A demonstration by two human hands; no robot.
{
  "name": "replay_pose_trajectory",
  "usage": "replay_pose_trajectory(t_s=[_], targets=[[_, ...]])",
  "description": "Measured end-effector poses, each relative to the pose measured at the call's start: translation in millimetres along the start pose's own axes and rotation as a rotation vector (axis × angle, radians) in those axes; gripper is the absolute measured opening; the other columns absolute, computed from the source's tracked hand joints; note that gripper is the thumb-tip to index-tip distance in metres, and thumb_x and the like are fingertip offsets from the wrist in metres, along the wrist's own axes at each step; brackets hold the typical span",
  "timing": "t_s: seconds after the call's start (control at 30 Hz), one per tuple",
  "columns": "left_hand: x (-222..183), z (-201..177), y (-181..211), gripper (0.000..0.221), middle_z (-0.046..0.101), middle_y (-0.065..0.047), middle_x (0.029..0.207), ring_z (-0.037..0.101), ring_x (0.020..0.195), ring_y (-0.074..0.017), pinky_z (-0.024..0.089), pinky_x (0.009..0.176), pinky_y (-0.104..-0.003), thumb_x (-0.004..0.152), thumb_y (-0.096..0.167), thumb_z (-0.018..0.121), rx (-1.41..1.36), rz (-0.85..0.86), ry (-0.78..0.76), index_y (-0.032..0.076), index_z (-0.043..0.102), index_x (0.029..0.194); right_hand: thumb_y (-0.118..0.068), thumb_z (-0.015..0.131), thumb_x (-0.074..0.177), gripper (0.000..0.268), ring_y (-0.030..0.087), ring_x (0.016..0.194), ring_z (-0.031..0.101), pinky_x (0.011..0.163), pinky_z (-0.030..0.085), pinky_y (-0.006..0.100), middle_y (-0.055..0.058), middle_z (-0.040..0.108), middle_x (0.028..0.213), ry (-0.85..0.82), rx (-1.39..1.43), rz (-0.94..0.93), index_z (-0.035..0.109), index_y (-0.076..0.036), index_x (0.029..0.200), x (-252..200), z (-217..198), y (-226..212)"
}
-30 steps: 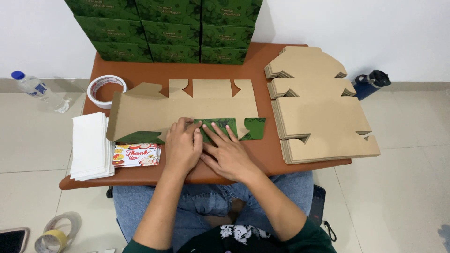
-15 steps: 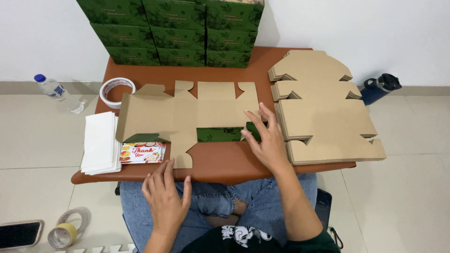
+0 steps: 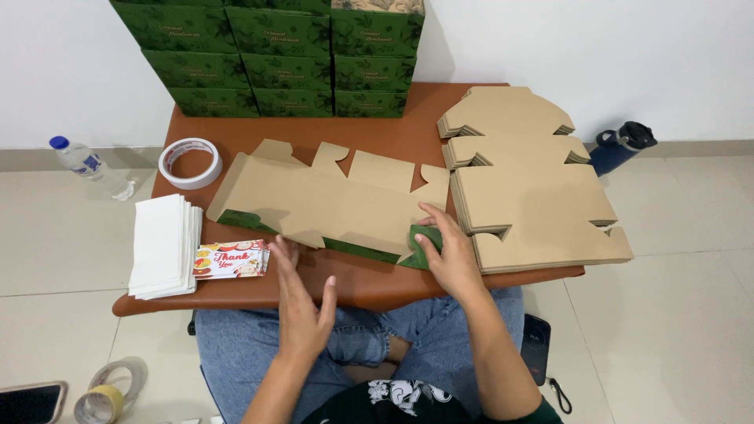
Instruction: Assembling a cardboard gift box by folding a flat template and applying a decorative sticker.
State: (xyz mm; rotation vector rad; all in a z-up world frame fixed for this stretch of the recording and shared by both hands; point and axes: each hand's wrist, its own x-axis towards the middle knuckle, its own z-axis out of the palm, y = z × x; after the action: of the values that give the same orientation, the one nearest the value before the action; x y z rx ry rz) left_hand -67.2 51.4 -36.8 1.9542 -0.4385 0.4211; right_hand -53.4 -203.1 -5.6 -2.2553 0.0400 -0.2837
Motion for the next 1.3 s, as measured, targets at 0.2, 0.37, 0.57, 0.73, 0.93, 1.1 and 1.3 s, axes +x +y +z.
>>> replay_pose_trajectory(t_s=[0.2, 0.37, 0.57, 0.73, 0.93, 1.1, 1.3], targets=[[10.2, 20.2, -12.4, 0.088, 0.029, -0.033, 0.158, 0.027, 0.149, -0.0415, 0.01, 0.122, -0.056, 0.101, 0.049, 0.05, 0.614, -0.053, -0.207, -0.011, 0.019, 0.156, -0.008, 0.064, 0.094, 0.048, 0.036, 0.121, 0.06, 0.104, 0.044, 0.052, 0.015, 0.063, 0.123, 0.041, -0.139, -0.047, 0.057, -0.014, 0.142, -1.6, 12.4, 13.0], [17.7, 29.9, -27.2, 0.089, 0.038, -0.027, 0.156, 0.032, 0.149, -0.0359, 0.014, 0.123, -0.053, 0.1, 0.064, 0.039, 0.824, -0.045, -0.242, -0.007, 0.033, 0.153, -0.013, 0.059, 0.099, 0.043, 0.042, 0.14, 0.042, 0.114, 0.031, 0.059, 0.017, 0.053, 0.138, -0.015, -0.298, -0.096, 0.056, -0.013, 0.141, -3.0, 12.9, 8.5], [31.7, 39.9, -41.3, 0.081, 0.05, -0.024, 0.147, 0.042, 0.142, -0.0347, 0.021, 0.119, -0.049, 0.1, 0.064, 0.04, 0.897, -0.034, -0.171, -0.002, 0.047, 0.147, -0.017, 0.052, 0.103, 0.039, 0.044, 0.143, 0.038, 0.119, 0.026, 0.058, 0.022, 0.049, 0.143, -0.034, -0.329, -0.073, 0.055, -0.01, 0.142, -4.4, 17.0, 11.7], [37.6, 48.7, -55.5, 0.074, 0.049, -0.026, 0.149, 0.041, 0.144, -0.037, 0.022, 0.121, -0.049, 0.102, 0.055, 0.044, 0.871, -0.04, -0.169, -0.002, 0.047, 0.148, -0.016, 0.045, 0.106, 0.039, 0.043, 0.145, 0.036, 0.12, 0.025, 0.054, 0.027, 0.046, 0.147, -0.061, -0.339, -0.067, 0.053, -0.007, 0.142, -7.2, 17.9, 7.0], [54.5, 35.0, -38.2, 0.066, 0.042, -0.03, 0.152, 0.032, 0.147, -0.0463, 0.023, 0.119, -0.054, 0.099, 0.047, 0.053, 0.676, -0.077, -0.208, 0.003, 0.049, 0.148, -0.014, 0.042, 0.106, 0.046, 0.045, 0.146, 0.032, 0.12, 0.021, 0.056, 0.033, 0.041, 0.151, -0.126, -0.253, -0.106, 0.043, -0.002, 0.15, -14.8, 4.6, -2.1], [57.3, 29.8, -35.6, 0.043, 0.056, -0.019, 0.14, 0.03, 0.146, -0.0515, 0.021, 0.119, -0.059, 0.091, 0.041, 0.071, 0.425, -0.159, -0.169, 0.004, 0.065, 0.113, -0.02, 0.05, 0.104, 0.047, 0.044, 0.143, 0.037, 0.119, 0.026, 0.054, 0.031, 0.044, 0.148, -0.021, -0.349, -0.081, 0.047, -0.003, 0.147, -26.6, 8.5, 3.1], [77.3, 21.1, -31.1, 0.036, 0.059, -0.015, 0.136, 0.038, 0.141, -0.051, 0.024, 0.117, -0.062, 0.092, 0.041, 0.071, 0.381, -0.118, -0.129, 0.007, 0.064, 0.1, -0.02, 0.051, 0.102, 0.047, 0.043, 0.141, 0.041, 0.118, 0.03, 0.053, 0.028, 0.049, 0.145, -0.03, -0.31, -0.052, 0.048, -0.005, 0.147, -27.7, 7.1, -4.2]])
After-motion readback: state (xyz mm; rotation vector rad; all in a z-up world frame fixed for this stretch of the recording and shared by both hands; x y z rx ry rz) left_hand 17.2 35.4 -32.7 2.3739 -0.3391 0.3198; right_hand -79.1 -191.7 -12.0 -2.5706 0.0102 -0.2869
